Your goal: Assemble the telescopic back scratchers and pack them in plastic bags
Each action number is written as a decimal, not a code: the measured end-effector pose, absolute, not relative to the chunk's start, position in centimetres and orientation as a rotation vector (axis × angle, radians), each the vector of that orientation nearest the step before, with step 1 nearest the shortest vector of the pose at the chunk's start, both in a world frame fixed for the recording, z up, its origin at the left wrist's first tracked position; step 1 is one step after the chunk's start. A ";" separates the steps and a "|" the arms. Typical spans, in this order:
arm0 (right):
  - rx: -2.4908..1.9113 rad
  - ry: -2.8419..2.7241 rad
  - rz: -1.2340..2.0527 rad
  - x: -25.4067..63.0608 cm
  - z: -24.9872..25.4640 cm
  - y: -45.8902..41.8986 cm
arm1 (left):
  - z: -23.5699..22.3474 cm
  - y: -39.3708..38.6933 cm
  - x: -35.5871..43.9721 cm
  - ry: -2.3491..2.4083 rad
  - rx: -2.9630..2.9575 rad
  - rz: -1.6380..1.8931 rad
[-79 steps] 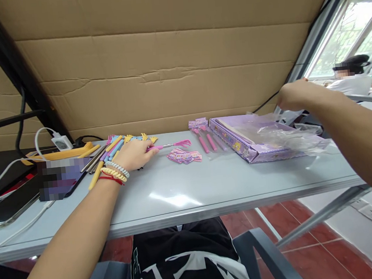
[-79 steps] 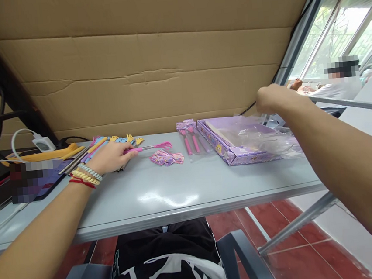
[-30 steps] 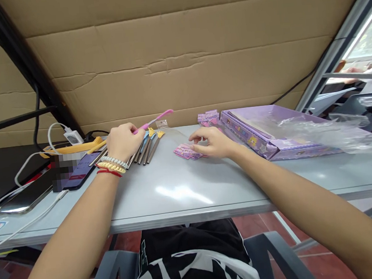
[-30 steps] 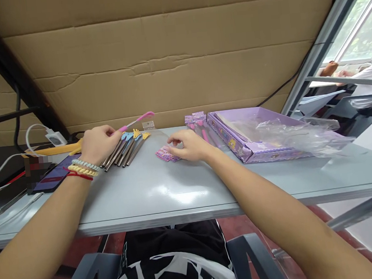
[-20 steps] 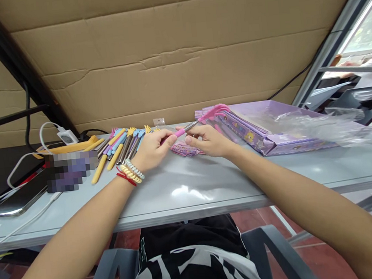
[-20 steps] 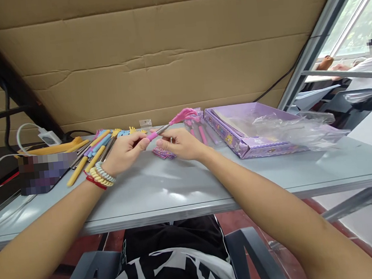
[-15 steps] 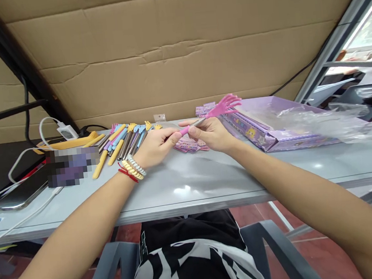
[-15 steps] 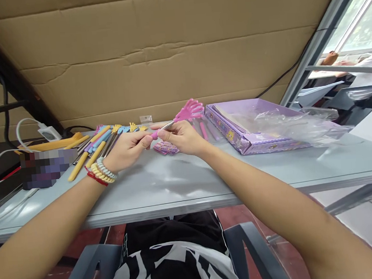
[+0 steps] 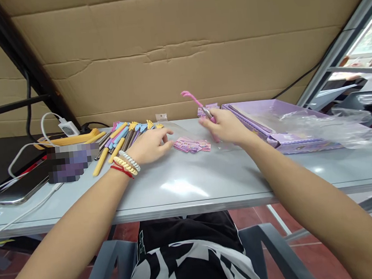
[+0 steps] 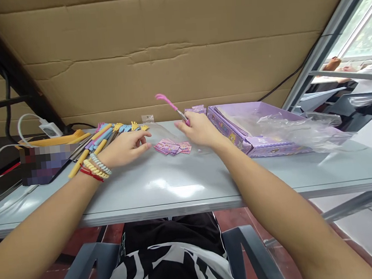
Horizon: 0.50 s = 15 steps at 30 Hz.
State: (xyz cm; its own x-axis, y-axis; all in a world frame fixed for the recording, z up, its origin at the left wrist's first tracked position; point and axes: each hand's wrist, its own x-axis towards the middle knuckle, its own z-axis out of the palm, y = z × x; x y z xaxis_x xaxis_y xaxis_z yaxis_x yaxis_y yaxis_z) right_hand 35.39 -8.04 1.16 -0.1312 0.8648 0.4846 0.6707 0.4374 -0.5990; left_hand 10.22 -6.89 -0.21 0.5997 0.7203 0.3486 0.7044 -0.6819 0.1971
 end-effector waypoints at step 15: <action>-1.197 -2.189 0.001 34.8 -0.9 -7.3 | -0.4 -6.6 10.1 1.283 2.711 0.473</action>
State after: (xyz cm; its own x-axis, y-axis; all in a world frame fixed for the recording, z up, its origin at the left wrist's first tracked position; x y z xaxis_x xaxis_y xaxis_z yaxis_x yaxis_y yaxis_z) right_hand 34.79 -7.30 -0.94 -0.3838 0.7573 0.5284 0.7567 0.5858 -0.2900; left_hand 10.08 -6.58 -0.38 0.5954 0.7690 0.2328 0.7363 -0.6382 0.2249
